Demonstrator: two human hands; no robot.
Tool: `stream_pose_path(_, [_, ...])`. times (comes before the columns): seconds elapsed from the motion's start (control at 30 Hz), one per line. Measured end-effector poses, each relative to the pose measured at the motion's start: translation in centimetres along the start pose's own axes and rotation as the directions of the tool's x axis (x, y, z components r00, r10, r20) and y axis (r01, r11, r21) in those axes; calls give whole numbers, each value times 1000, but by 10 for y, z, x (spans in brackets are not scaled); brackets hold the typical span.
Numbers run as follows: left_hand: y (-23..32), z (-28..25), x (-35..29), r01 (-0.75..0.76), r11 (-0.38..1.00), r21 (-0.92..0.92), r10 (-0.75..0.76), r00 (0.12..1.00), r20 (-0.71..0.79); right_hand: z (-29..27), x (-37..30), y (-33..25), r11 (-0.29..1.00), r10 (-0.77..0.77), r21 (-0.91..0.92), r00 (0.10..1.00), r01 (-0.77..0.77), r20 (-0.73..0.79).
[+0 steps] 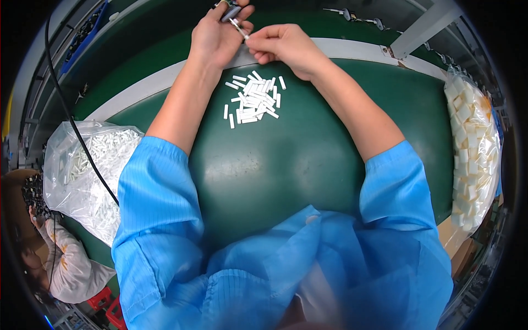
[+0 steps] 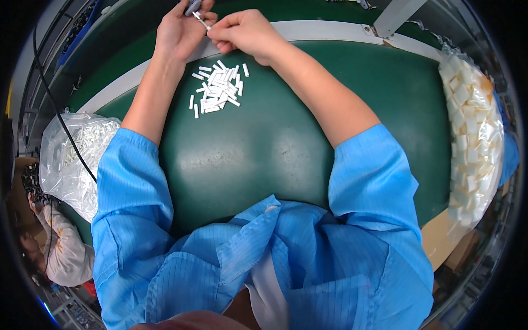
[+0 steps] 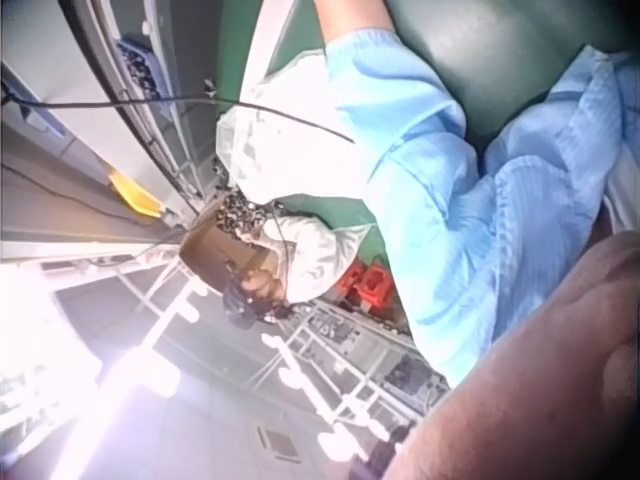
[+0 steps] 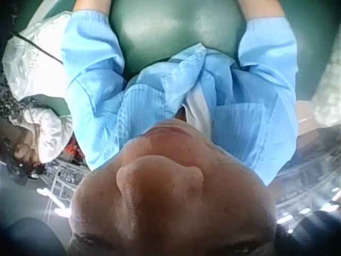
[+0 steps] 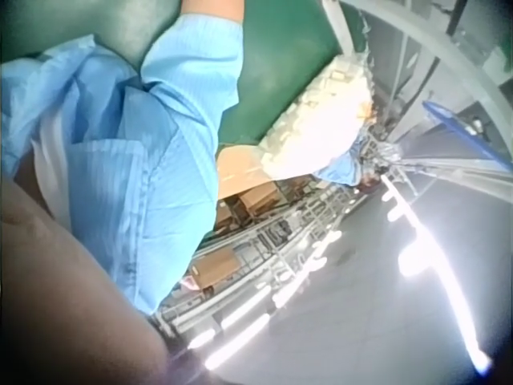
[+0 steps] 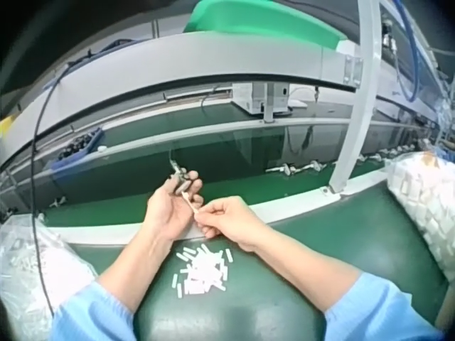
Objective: The person assembles small white plastic pins onto an electronic motor assembly by hand.
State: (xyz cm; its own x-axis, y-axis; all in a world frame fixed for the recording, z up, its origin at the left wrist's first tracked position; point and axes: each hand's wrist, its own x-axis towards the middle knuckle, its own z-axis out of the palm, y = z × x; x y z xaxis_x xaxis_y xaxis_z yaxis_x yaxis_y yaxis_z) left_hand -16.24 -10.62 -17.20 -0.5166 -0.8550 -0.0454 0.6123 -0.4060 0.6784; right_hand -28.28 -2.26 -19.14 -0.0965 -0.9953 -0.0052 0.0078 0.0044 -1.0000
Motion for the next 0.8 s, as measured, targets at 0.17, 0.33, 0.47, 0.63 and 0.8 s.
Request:
stream_pose_path(0.17, [-20, -3, -6, -85, 995, 59, 77, 989, 122, -7, 8, -1, 992, -123, -20, 981, 121, -149])
stream_pose_path(0.33, [-24, -3, -5, -173, 982, 81, 168, 984, 55, 6, 4, -3, 810, -461, -502, 859, 304, -224])
stream_pose_path(0.47, [-31, 0, -6, -201, 979, 31, 199, 979, 43, 4, 1, 1, 529, -698, -730, 711, 433, -84])
stream_pose_path(0.63, [-36, -6, -5, -176, 982, -73, 173, 984, -52, 5, -1, -1, 312, -778, -823, 625, 474, 65])
stream_pose_path(0.8, [-36, 5, -10, -132, 991, -25, 131, 990, -42, 0, -1, 2, 211, -819, -842, 560, 496, 124])
